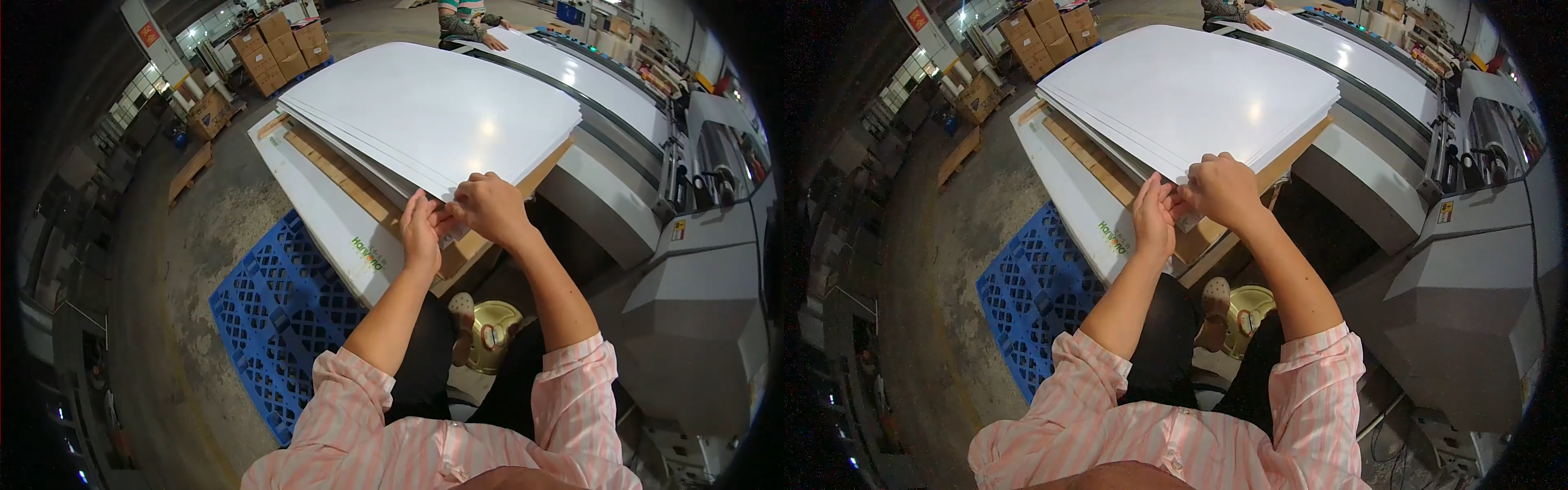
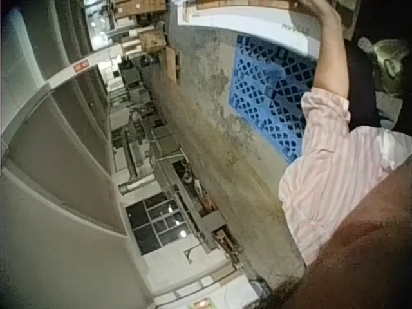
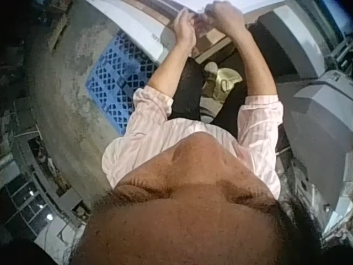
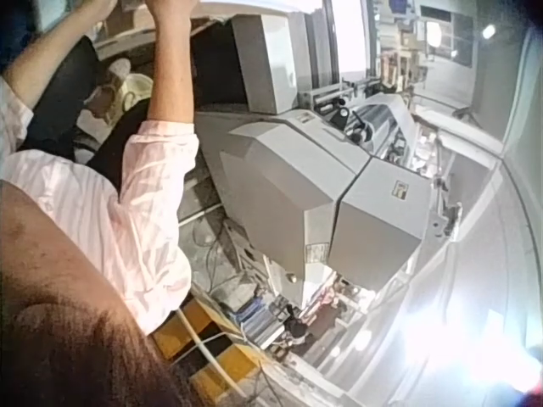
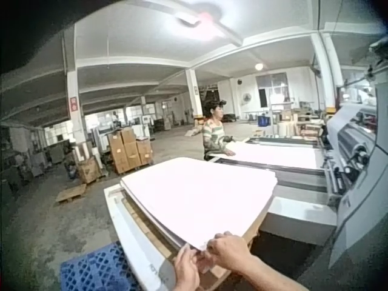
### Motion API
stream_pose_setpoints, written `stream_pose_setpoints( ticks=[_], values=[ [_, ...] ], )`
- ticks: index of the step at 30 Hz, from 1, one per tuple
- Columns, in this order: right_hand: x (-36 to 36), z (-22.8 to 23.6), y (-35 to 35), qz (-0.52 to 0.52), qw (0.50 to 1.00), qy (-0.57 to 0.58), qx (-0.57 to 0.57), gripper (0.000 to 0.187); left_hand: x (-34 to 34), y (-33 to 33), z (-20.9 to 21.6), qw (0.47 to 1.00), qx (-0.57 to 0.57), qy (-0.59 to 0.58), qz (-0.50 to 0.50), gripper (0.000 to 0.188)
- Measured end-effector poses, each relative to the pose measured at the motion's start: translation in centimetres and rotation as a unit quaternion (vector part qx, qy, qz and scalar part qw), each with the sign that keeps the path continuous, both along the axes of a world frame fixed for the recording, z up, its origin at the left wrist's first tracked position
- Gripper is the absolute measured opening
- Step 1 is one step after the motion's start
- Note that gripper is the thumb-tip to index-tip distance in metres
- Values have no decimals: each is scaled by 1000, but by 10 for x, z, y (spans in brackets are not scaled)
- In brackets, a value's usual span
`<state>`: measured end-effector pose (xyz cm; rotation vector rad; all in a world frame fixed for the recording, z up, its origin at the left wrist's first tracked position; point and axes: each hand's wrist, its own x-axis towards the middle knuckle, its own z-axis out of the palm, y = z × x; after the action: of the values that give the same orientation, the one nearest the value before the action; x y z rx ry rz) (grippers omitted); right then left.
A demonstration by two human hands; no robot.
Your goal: Flipping through a stack of large white sheets of paper or plastic on a work table for inspection or preparation.
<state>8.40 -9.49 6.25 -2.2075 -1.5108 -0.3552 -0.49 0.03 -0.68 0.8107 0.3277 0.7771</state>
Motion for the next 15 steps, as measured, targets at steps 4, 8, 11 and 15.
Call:
stream_pose_setpoints(
  ticks=[4, 8, 11, 15],
  values=[
    [5, 4, 1, -22, 988, 152, 13, 26, 0, -3, 5, 999, 41, 17, -31, 49],
    [16, 5, 1, -36, 953, 301, -15, 26, 5, 1, -2, 997, 67, 30, -30, 55],
    [15, 0, 4, -61, 979, 192, 1, 24, 6, 2, -6, 997, 64, 41, -16, 55],
    [15, 0, 2, -1, 990, -73, 123, 19, 6, -3, 5, 997, 74, 33, -7, 51]
  ],
)
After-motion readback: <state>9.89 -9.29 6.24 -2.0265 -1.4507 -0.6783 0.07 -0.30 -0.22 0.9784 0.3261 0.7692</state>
